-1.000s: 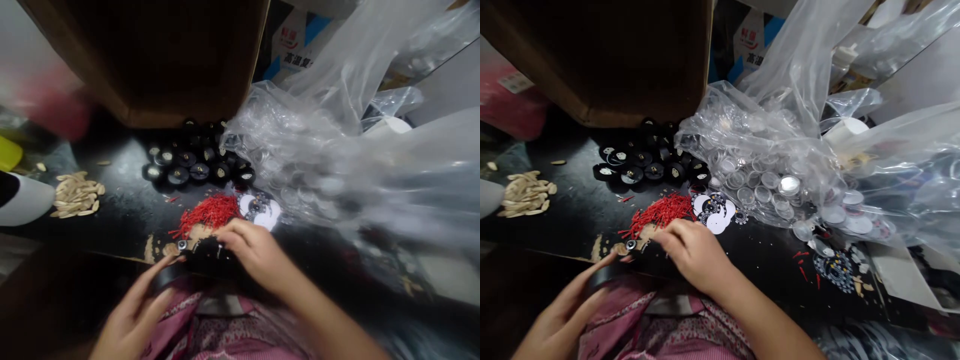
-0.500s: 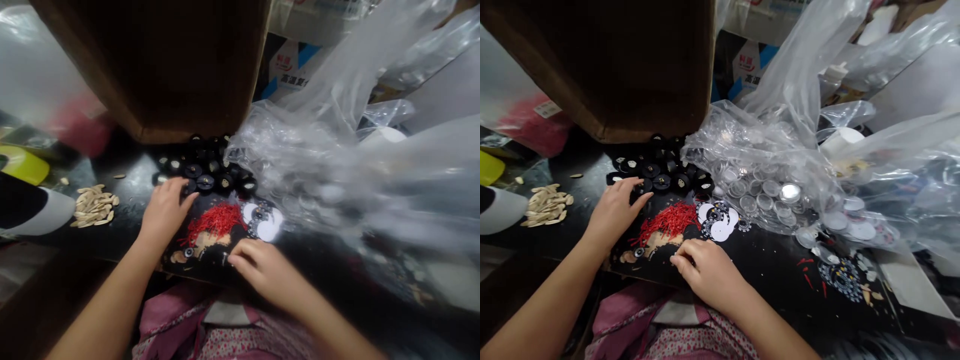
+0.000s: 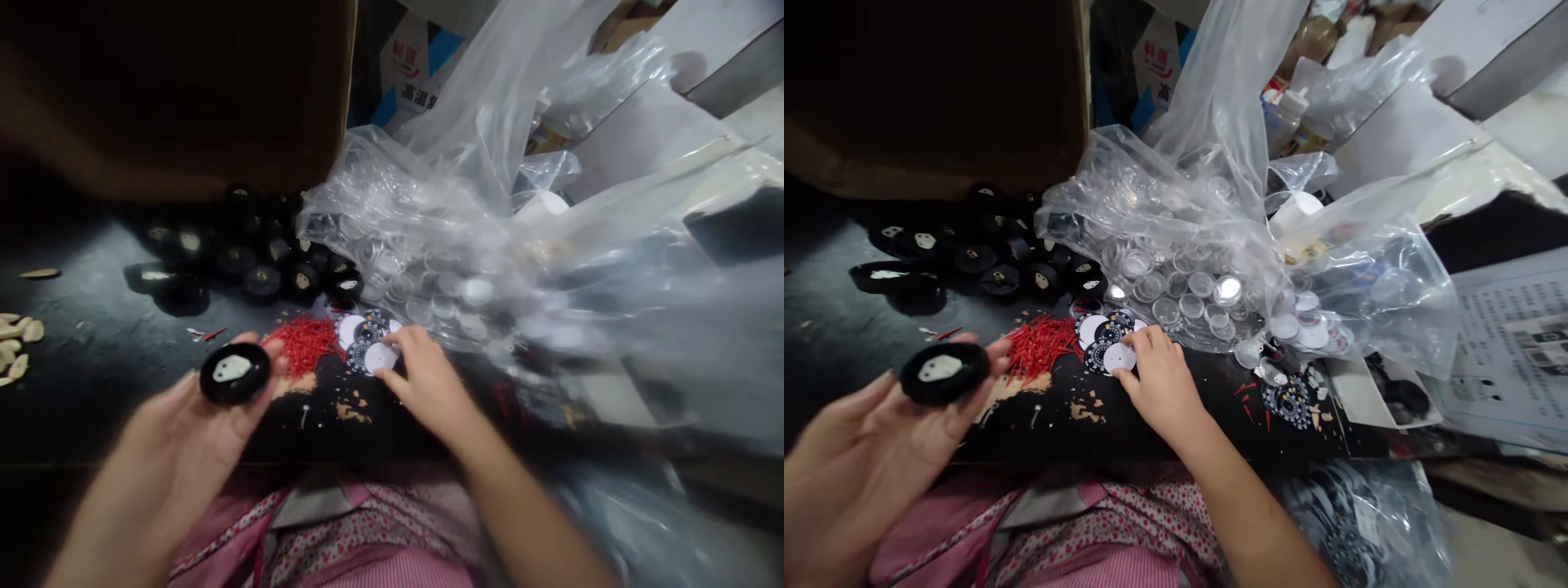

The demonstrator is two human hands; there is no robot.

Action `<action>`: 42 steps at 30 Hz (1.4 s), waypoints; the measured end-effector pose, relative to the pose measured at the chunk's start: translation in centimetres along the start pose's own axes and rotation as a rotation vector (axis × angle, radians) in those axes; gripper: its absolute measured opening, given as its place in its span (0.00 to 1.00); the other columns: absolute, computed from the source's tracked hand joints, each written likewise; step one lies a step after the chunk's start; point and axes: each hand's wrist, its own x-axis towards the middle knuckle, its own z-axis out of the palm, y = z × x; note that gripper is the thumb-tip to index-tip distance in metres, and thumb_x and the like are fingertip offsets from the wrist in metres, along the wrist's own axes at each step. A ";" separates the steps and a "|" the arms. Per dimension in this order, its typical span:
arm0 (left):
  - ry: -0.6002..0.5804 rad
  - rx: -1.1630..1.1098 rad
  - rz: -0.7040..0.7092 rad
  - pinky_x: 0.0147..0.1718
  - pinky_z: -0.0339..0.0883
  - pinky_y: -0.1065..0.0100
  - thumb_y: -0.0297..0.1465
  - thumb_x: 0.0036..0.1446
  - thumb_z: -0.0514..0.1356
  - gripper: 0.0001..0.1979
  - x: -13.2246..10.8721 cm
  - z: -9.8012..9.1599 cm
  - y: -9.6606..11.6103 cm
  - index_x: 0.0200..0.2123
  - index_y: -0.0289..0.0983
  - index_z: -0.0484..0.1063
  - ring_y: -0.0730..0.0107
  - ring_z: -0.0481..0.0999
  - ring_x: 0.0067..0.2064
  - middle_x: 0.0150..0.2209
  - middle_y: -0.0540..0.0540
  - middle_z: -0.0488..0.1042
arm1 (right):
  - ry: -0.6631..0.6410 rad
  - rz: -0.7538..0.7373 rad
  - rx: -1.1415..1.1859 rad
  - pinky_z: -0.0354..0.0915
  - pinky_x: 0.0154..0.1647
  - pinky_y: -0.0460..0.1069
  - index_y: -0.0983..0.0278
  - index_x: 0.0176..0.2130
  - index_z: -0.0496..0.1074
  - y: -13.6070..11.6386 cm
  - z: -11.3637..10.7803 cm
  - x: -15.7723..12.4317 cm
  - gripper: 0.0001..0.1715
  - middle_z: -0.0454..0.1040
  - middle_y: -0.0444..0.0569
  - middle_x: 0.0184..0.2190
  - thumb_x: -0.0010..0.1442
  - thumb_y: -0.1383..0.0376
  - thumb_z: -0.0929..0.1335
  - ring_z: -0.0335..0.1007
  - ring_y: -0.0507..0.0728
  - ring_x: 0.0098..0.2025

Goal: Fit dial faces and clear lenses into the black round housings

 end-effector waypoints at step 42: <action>-0.250 0.184 -0.057 0.50 0.72 0.65 0.40 0.56 0.64 0.17 -2.0 1.7 -6.0 0.50 0.48 0.76 0.57 0.71 0.59 0.58 0.50 0.73 | -0.244 0.094 0.794 0.63 0.24 0.44 0.62 0.30 0.64 -5.3 -1.4 -0.1 0.07 0.66 0.37 0.21 0.57 0.67 0.68 0.66 0.48 0.21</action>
